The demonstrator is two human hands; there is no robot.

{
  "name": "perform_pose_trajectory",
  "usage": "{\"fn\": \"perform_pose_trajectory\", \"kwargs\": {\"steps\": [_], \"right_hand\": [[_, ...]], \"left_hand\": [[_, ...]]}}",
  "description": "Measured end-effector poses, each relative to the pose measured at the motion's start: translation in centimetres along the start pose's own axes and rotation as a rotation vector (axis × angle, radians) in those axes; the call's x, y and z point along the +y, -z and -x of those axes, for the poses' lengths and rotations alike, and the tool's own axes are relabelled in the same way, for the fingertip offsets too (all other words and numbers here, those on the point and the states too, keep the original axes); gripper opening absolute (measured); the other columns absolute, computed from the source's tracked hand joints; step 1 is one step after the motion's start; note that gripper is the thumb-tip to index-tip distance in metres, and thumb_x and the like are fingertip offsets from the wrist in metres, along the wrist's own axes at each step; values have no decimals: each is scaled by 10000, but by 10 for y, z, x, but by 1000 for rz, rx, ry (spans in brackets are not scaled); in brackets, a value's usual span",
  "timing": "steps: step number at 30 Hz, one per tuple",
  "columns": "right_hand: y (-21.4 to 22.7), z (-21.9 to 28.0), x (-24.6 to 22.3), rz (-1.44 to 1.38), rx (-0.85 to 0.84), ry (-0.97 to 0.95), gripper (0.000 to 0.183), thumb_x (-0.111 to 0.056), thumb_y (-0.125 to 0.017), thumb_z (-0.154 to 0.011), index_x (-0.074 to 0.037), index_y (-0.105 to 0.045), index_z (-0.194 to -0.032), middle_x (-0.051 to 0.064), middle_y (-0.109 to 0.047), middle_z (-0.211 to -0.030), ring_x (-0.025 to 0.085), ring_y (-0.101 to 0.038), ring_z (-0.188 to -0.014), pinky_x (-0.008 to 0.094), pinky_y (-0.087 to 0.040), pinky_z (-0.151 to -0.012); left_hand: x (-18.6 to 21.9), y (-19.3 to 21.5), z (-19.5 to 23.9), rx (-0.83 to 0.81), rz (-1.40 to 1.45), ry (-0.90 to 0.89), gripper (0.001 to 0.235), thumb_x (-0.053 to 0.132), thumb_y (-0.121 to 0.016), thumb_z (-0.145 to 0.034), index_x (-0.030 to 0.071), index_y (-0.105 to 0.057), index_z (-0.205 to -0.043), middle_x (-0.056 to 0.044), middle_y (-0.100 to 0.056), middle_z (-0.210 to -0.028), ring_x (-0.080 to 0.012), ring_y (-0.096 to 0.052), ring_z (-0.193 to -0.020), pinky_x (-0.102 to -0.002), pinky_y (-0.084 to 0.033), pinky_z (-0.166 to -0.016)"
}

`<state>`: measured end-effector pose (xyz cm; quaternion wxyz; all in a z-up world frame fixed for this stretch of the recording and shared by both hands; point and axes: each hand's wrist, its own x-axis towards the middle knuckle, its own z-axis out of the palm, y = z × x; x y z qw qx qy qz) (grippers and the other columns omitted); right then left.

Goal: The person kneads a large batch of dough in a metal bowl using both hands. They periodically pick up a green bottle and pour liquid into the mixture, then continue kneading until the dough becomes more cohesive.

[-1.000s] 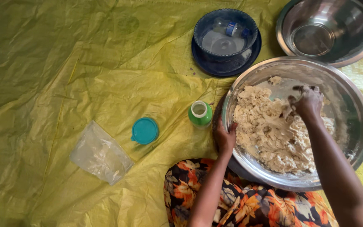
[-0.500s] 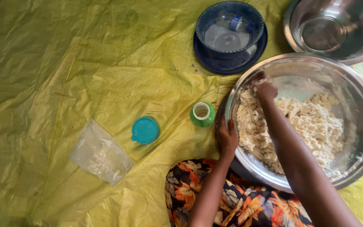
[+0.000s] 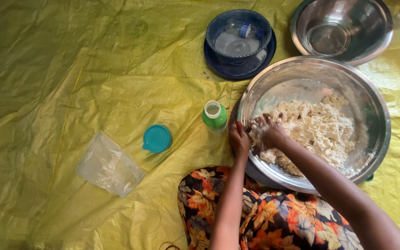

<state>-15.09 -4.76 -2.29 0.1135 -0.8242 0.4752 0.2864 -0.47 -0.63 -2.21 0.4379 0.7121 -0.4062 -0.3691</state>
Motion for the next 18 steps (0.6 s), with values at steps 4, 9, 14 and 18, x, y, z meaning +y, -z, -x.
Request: {"fn": "perform_pose_trajectory", "kwargs": {"steps": [4, 9, 14, 18], "right_hand": [[24, 75, -31, 126, -51, -21, 740, -218, -511, -996, -357, -162, -1634, 87, 44, -1729, 459, 29, -1528, 802, -151, -1099], [45, 113, -46, 67, -16, -46, 667, -274, -471, -1020, -428, -182, -1602, 55, 80, -1712, 452, 70, -1559, 836, -73, -1136], [54, 63, -29, -20, 126, -96, 681, -187, -498, -1005, -398, -234, -1596, 1, 18, -1694, 461, 5, -1513, 842, -106, -1088], [53, 25, -8, -167, 27, -173, 721, -160, -609, -933, -386, -351, -1567, 10, -98, -1706, 427, -147, -1525, 683, -331, -1097]], "left_hand": [[12, 6, 1, -23, -8, -52, 487, 425, -432, -1077, 44, -603, -1328, -233, -725, -1093, -409, -712, -996, -463, -550, -827], [24, 13, 0, -86, -52, -37, 470, 406, -460, -1050, 61, -566, -1352, -211, -732, -1068, -385, -733, -936, -461, -562, -778], [28, 21, 12, -160, -129, 41, 367, 355, -458, -1055, 46, -577, -1212, -171, -730, -910, -352, -742, -800, -455, -560, -694], [37, 25, 15, -75, -108, -94, 307, 295, -503, -1058, 11, -589, -1135, -218, -690, -873, -400, -694, -776, -498, -512, -663]]}}
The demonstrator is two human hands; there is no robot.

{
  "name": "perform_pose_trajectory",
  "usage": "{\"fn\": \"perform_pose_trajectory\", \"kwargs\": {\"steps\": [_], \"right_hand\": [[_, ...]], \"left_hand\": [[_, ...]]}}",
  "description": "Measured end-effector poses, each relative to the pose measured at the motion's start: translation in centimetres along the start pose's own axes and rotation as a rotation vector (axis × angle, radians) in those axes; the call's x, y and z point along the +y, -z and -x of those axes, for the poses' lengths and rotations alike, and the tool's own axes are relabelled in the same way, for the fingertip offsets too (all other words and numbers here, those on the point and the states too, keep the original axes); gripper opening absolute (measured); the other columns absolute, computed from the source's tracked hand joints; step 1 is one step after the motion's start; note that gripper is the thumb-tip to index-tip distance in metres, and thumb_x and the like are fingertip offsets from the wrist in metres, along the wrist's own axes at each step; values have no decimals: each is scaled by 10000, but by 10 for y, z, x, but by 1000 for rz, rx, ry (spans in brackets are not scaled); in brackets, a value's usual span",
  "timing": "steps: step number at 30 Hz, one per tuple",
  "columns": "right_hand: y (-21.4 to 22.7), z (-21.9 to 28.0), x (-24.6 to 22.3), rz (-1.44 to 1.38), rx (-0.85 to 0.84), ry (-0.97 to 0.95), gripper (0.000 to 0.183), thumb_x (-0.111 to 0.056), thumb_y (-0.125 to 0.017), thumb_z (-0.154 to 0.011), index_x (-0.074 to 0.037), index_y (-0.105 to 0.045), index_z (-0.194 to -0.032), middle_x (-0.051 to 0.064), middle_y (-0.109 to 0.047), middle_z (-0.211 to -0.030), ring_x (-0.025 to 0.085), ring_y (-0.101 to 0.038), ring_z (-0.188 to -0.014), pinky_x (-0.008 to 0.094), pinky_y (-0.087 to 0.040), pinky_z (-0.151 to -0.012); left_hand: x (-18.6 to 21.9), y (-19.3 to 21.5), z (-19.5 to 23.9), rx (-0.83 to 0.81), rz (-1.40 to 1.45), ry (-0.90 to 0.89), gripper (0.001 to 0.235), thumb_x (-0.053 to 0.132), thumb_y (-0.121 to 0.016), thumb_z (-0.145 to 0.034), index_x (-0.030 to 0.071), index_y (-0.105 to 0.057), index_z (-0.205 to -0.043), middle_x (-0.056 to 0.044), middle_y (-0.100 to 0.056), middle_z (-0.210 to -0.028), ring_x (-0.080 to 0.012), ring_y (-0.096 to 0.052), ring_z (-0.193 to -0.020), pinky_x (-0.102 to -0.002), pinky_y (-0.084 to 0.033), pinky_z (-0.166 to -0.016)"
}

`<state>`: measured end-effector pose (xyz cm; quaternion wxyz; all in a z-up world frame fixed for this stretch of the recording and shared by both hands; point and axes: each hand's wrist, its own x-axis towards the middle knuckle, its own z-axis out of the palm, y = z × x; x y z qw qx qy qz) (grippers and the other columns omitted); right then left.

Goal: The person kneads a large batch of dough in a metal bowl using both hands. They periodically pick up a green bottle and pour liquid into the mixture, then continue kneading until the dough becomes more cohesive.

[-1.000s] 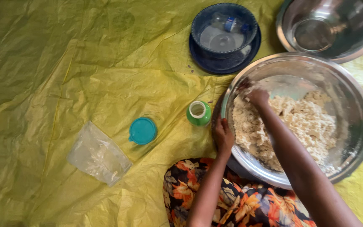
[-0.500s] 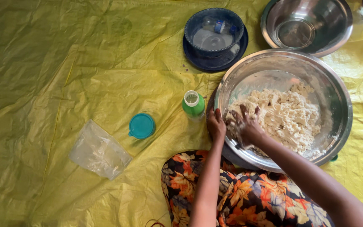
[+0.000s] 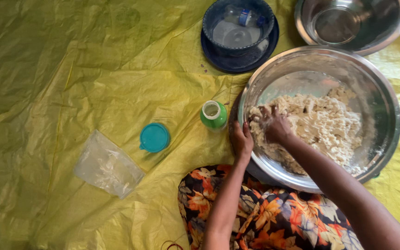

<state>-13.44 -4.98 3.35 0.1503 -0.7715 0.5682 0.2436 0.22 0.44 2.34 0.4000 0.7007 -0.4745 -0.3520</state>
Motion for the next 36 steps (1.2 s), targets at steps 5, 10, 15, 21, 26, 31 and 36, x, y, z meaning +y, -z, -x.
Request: {"fn": "perform_pose_trajectory", "kwargs": {"steps": [5, 10, 15, 21, 26, 31, 36], "right_hand": [[-27, -62, 29, -154, 59, -64, 397, -155, -591, -969, -290, -509, -1333, 31, -342, -1415, 307, -301, -1175, 516, -371, -853], [-49, -117, 51, -169, 146, -135, 141, -151, -572, -1005, -195, -666, -1099, 51, -586, -1123, 186, -454, -824, 348, -412, -608], [-38, -94, 34, -71, 179, -124, 249, -75, -517, -1020, -179, -741, -994, 42, -725, -896, 106, -518, -554, 248, -419, -430], [-13, -13, 17, 91, 34, 8, 518, -290, -683, -895, -307, -578, -1401, 93, -640, -1229, 211, -578, -940, 351, -518, -721], [-33, 37, 37, 232, -80, 210, 821, -495, -744, -847, -294, -384, -1557, 105, -179, -1718, 280, -378, -1457, 407, -426, -1139], [-70, 76, 113, 299, 14, 400, 637, -317, -659, -914, -395, -423, -1500, 123, -143, -1675, 335, -191, -1516, 552, -94, -1240], [-78, 111, 183, 167, -12, 397, 532, -276, -638, -901, -407, -603, -1414, 16, -254, -1672, 231, -220, -1529, 568, 76, -1261]], "left_hand": [[0, 0, 2, -24, -2, 23, 303, 286, -508, -1073, -9, -569, -1105, -247, -664, -852, -428, -667, -761, -508, -488, -652], [-2, -3, 2, 37, 17, -29, 308, 290, -504, -1065, -7, -585, -1077, -258, -667, -865, -461, -663, -803, -521, -486, -664], [-4, -8, 2, 102, -16, 4, 347, 319, -484, -1065, -5, -605, -1050, -266, -675, -896, -478, -651, -837, -536, -479, -691], [-6, -10, -1, 57, 35, 128, 396, 369, -454, -1046, 5, -603, -1095, -251, -695, -940, -433, -685, -877, -517, -510, -754], [-11, -11, 1, 92, -53, 72, 428, 379, -478, -1051, -12, -602, -1174, -280, -694, -1004, -471, -654, -940, -540, -486, -785], [-22, -22, -4, 114, -77, 47, 425, 380, -476, -1052, -7, -601, -1174, -267, -696, -1006, -462, -659, -937, -529, -495, -780], [-26, -28, -7, 155, -18, 10, 422, 365, -481, -1058, -27, -580, -1179, -283, -676, -1027, -466, -656, -933, -518, -507, -770]]}}
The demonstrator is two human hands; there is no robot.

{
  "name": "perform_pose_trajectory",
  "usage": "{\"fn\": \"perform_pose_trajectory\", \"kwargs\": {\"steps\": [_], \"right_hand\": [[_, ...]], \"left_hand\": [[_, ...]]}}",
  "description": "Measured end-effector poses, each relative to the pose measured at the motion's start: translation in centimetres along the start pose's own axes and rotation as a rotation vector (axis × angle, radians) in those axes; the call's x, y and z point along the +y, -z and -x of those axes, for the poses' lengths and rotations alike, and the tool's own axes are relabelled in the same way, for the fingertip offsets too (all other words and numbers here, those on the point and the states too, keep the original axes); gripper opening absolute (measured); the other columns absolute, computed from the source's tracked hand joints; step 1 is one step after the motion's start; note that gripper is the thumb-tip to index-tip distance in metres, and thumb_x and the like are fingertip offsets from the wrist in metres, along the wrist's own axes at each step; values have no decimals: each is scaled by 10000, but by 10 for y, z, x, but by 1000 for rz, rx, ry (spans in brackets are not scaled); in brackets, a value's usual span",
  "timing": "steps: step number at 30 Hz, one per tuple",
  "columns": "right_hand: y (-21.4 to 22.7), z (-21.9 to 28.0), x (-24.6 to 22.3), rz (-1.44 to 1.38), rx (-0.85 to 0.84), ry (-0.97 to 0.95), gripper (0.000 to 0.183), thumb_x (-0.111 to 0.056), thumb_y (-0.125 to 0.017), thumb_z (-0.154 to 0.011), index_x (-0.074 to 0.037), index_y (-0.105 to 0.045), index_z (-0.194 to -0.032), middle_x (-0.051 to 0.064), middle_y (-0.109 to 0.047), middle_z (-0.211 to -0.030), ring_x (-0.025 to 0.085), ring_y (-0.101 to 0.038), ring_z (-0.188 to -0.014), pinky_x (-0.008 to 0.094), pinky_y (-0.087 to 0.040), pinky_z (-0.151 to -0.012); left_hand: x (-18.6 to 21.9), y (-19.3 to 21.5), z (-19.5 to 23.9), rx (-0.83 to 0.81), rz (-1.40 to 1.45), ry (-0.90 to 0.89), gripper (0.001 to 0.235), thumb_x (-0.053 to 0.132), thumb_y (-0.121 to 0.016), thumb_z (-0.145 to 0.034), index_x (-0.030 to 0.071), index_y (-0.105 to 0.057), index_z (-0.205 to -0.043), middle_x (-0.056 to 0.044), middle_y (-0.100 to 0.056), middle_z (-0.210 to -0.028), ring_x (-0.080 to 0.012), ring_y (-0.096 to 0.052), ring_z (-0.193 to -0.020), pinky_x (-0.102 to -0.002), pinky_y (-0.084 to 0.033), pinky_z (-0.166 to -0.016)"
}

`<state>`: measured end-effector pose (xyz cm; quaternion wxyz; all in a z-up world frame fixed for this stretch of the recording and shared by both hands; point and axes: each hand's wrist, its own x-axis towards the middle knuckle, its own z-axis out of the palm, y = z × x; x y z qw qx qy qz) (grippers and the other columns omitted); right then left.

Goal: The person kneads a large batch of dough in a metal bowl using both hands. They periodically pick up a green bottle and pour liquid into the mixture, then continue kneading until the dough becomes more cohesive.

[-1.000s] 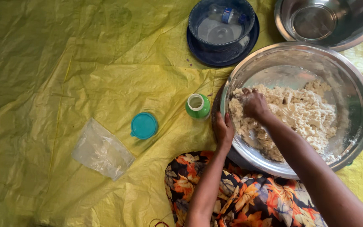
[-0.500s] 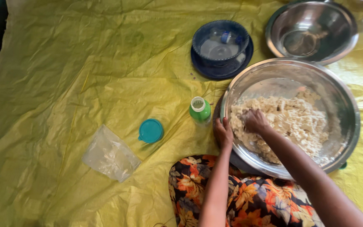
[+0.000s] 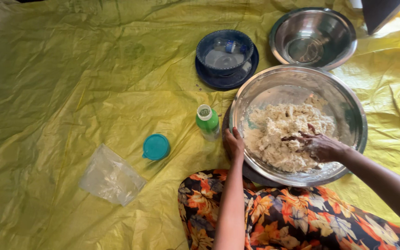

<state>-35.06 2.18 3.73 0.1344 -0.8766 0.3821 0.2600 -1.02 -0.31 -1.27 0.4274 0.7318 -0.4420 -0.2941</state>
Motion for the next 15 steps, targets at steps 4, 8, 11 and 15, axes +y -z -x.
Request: {"fn": "perform_pose_trajectory", "kwargs": {"steps": [4, 8, 11, 15], "right_hand": [[-3, 6, 15, -260, 155, 9, 436, -273, -775, -802, -313, -752, -1236, 48, -515, -1548, 251, -407, -1439, 592, -86, -1252], [-6, 6, 39, -1224, 374, -198, 207, -131, -685, -926, -169, -840, -1059, 111, -790, -1113, 271, -732, -949, 452, -589, -868], [-10, 8, 53, -1568, 592, -478, 247, -77, -683, -939, -88, -726, -1182, 206, -753, -1064, 267, -691, -828, 405, -566, -657], [-14, 7, 72, -859, 1021, -159, 556, 60, -713, -745, -220, -618, -1215, 211, -582, -1360, 315, -626, -1010, 334, -539, -810]], "left_hand": [[8, 11, 4, -29, -53, 24, 394, 358, -482, -1050, -9, -602, -1129, -279, -695, -1002, -470, -660, -934, -530, -500, -783], [23, 18, 7, -31, -95, 31, 390, 352, -486, -1048, -12, -605, -1123, -288, -697, -1002, -478, -658, -941, -541, -497, -783], [31, 25, 8, -61, -55, 80, 402, 353, -476, -1041, -16, -586, -1157, -286, -690, -1008, -467, -668, -934, -531, -512, -770], [36, 28, 9, -66, -100, 79, 380, 336, -487, -1048, -20, -593, -1130, -289, -688, -989, -471, -662, -938, -538, -502, -779]]}}
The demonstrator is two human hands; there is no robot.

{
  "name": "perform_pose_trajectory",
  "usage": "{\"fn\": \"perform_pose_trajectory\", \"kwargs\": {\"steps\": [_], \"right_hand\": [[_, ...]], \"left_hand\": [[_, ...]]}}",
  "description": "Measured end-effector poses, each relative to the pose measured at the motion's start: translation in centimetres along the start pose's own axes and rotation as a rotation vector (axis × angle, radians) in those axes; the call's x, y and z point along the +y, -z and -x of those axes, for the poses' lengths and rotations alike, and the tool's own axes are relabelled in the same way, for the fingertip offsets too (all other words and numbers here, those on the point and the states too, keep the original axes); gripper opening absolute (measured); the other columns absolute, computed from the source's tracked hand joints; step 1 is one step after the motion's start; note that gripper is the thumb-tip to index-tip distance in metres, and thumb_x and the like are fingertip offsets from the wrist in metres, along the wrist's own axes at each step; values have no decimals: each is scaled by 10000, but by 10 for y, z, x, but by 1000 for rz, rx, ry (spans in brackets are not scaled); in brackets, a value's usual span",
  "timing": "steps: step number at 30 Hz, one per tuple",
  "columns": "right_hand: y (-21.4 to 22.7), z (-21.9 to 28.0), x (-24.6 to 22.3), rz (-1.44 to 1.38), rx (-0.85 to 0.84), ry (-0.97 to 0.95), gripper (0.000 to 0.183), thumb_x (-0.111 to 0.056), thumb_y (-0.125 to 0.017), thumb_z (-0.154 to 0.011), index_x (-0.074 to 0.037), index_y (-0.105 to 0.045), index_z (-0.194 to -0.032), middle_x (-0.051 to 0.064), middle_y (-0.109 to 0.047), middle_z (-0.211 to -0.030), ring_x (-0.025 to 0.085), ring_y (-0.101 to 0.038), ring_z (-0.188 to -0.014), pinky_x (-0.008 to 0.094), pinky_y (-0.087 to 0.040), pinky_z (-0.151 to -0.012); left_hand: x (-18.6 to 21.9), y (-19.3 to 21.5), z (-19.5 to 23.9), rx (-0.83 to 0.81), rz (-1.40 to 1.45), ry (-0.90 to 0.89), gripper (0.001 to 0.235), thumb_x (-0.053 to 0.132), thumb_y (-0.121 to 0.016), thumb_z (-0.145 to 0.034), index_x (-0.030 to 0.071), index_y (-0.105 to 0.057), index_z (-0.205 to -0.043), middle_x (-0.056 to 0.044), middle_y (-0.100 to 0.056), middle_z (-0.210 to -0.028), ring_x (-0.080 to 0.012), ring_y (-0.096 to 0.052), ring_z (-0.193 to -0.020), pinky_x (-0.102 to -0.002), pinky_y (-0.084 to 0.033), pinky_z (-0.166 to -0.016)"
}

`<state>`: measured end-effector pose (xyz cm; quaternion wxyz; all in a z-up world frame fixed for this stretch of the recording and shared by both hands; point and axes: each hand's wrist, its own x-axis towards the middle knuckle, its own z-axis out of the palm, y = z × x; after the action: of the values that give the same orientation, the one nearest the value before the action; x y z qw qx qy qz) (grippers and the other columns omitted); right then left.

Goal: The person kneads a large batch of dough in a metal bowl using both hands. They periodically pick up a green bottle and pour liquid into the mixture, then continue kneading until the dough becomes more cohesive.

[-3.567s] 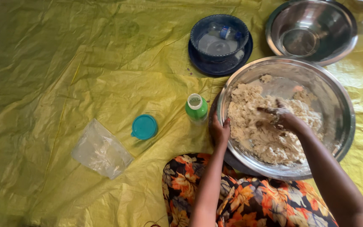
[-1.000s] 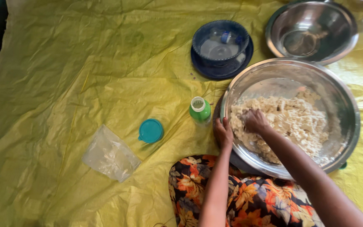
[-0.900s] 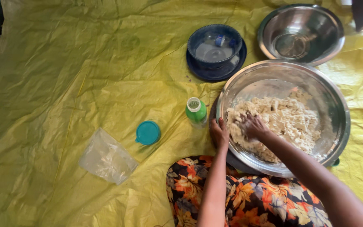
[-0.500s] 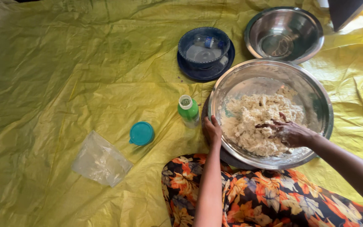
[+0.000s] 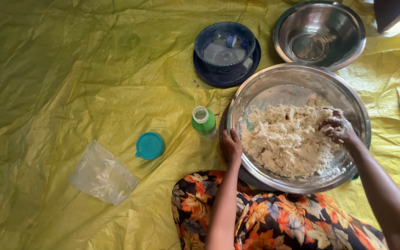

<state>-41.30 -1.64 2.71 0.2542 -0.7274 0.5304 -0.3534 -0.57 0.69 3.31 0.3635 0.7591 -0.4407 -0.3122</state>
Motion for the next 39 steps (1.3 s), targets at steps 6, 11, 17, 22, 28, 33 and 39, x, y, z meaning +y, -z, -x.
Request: {"fn": "perform_pose_trajectory", "kwargs": {"steps": [6, 11, 17, 22, 28, 33, 39], "right_hand": [[-45, -46, 29, -393, 159, -721, 836, 5, -507, -852, -256, -436, -1643, 72, -457, -1681, 286, -578, -961, 364, -423, -689], [-63, -83, 42, -256, -104, -587, 842, -525, -687, -854, -260, -424, -1608, 61, -423, -1658, 292, -439, -1461, 482, -367, -1181], [-93, -128, 29, -161, -562, -349, 1180, -831, -693, -538, -312, -420, -1562, 56, -436, -1611, 349, -401, -1457, 603, -307, -1157], [-158, -157, -1, -12, -842, -334, 1016, -685, -685, -645, -236, -453, -1526, 125, -427, -1587, 356, -404, -1445, 546, -370, -1093], [-242, -142, -36, 619, -941, -261, 819, -509, -676, -773, -144, -491, -1482, 208, -417, -1559, 366, -408, -1431, 478, -445, -1016], [-274, -86, -86, 978, -867, -139, 655, -364, -668, -880, -68, -523, -1446, 278, -408, -1535, 373, -412, -1420, 420, -508, -952], [-219, -8, -189, 341, -606, -650, 695, -156, -475, -999, -266, -295, -1662, 240, -425, -1552, 458, -419, -1364, 695, -426, -1052]], "left_hand": [[5, 4, 2, 42, -5, -82, 327, 301, -511, -1045, -15, -597, -1046, -283, -676, -938, -480, -650, -915, -540, -489, -775], [16, 10, 5, -29, 69, 41, 327, 316, -479, -1044, 5, -577, -1067, -264, -678, -919, -454, -676, -863, -533, -501, -710], [9, 5, 5, -9, -6, 25, 344, 322, -472, -1056, -6, -578, -1053, -271, -675, -894, -472, -662, -851, -541, -487, -699], [-5, -7, 2, 54, 82, -44, 363, 327, -469, -1067, -14, -591, -1065, -272, -675, -896, -475, -644, -842, -544, -473, -716], [-18, -16, -4, 7, 81, 60, 419, 385, -468, -1054, -5, -603, -1129, -272, -668, -927, -477, -638, -862, -544, -478, -721], [-36, -31, -10, 116, 74, -75, 442, 394, -513, -1042, -24, -615, -1146, -297, -680, -1004, -484, -647, -919, -538, -495, -766], [-42, -34, -21, 69, 88, -96, 536, 373, -675, -968, -37, -576, -1298, -299, -673, -1164, -460, -655, -1066, -484, -522, -882]]}}
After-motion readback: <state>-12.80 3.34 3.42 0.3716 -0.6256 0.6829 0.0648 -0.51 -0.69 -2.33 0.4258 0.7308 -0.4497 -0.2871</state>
